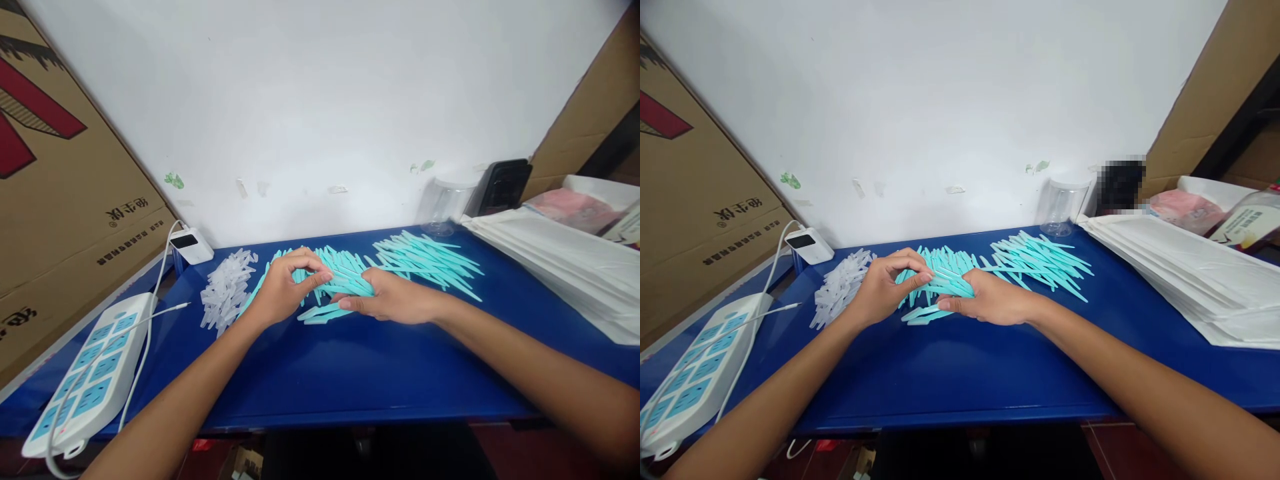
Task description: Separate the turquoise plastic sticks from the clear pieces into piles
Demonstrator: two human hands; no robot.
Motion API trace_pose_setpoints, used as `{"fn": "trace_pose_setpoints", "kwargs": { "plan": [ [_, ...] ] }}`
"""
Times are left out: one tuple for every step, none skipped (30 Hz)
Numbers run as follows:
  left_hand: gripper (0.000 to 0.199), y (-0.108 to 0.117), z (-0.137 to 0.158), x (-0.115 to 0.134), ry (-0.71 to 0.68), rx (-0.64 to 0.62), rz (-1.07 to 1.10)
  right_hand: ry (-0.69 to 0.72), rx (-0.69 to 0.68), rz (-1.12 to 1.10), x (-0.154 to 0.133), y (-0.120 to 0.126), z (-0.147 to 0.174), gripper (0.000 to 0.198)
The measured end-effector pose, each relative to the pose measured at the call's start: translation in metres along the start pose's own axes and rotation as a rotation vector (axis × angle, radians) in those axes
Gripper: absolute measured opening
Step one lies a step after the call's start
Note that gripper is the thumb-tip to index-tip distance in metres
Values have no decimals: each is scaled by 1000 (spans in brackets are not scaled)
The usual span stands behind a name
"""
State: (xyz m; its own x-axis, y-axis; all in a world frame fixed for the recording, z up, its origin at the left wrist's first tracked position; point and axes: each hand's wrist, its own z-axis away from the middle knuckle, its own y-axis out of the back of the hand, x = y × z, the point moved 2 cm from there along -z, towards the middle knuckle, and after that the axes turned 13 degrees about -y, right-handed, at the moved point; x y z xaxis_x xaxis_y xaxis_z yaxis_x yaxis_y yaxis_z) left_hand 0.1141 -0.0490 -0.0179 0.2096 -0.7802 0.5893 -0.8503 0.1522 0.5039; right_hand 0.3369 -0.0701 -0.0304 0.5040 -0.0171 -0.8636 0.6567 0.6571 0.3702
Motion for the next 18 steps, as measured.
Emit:
{"fn": "trace_pose_setpoints", "kwargs": {
  "plan": [
    [23,0,0,0,1,9,16,-8,15,-5,0,-2,0,52],
    [24,0,0,0,6,17,31,-15,38,-14,0,-3,0,52],
    [24,0,0,0,10,22,44,-21,61,-22,1,-3,0,52],
    [24,-1,0,-1,12,24,53,-25,75,-27,1,-4,-1,53],
    [23,-1,0,-1,11,24,59,-26,76,-28,2,-4,-1,52],
    [23,-2,0,-1,10,23,63,-27,70,-23,3,-4,-1,52],
    [22,-2,0,-1,5,21,64,-32,67,-8,3,-4,-2,52],
    [21,-3,0,-2,0,16,61,-37,80,12,4,-3,-2,53],
    [21,-2,-1,-3,-6,11,53,-42,102,34,4,-1,-2,55],
    [21,-1,-2,-5,-10,12,39,-44,126,51,4,0,-2,57],
    [21,3,-2,-8,-8,22,16,-43,146,58,3,2,-2,58],
    [23,9,-3,-12,1,43,-20,-41,154,53,3,3,-1,59],
    [26,17,-4,-18,18,75,-77,-41,148,34,2,4,-1,59],
    [31,27,-4,-26,42,106,-154,-47,137,3,3,5,-1,59],
    [35,40,-4,-34,64,131,-262,-65,138,-38,3,7,-1,60],
    [35,53,-3,-42,84,128,-404,-89,156,-87,5,8,-1,60],
    [33,67,-1,-51,98,97,-571,-112,178,-139,7,10,-1,61],
    [30,80,1,-59,117,52,-748,-129,200,-186,8,12,-1,62]
  ]
}}
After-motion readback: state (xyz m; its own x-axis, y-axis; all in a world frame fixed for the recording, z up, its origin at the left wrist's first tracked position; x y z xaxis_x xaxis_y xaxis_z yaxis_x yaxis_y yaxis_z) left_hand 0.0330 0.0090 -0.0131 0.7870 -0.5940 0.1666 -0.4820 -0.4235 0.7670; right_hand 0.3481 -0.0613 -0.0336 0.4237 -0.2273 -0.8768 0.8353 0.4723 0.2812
